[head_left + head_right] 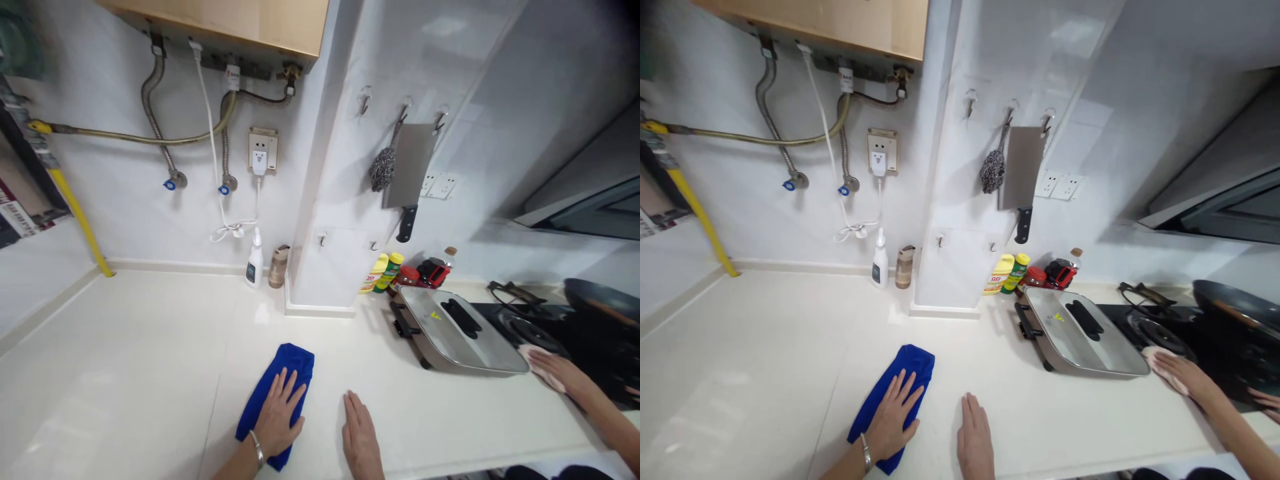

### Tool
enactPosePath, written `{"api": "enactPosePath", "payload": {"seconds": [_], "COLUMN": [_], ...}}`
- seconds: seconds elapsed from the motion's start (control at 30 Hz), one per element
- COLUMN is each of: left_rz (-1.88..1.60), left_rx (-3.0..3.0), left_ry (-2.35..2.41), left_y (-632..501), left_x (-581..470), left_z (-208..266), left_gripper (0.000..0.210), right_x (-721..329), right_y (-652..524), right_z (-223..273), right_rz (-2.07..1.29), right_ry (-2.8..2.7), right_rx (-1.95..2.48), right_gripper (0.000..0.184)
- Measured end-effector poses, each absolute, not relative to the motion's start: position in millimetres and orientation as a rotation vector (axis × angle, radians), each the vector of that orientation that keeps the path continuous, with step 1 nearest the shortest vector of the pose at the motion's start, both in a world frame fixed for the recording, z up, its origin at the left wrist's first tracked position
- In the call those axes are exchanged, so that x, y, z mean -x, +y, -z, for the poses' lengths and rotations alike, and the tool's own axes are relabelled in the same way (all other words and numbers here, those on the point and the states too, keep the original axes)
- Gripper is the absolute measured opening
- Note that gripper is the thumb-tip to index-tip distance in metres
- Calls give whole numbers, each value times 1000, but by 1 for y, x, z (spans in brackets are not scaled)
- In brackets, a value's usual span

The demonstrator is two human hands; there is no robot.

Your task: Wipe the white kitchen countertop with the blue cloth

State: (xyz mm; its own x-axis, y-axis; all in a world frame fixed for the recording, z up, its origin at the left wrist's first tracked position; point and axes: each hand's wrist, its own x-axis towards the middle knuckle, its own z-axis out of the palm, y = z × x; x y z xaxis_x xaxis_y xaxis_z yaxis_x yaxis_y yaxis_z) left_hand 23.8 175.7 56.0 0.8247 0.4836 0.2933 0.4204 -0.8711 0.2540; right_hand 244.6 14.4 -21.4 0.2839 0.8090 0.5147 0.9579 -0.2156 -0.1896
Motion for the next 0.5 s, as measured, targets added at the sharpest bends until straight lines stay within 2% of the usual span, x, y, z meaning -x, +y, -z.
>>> {"api": "enactPosePath", "payload": {"seconds": [0.2,0.5], "left_rz": [-607,-716], "left_rx": [-2815,-2737], "left_ry": [947,1433], "left_y": [225,284], "left_x": [-8,-48], "left_z": [-62,-52], "left_gripper": [54,50], "right_x": [-243,-249], "right_y": [-2,-5], "right_z": [10,6], "right_rz": [405,334], "right_ry": [-1647,-1612], "right_rx": [2038,2017], "right_gripper": [62,61]}}
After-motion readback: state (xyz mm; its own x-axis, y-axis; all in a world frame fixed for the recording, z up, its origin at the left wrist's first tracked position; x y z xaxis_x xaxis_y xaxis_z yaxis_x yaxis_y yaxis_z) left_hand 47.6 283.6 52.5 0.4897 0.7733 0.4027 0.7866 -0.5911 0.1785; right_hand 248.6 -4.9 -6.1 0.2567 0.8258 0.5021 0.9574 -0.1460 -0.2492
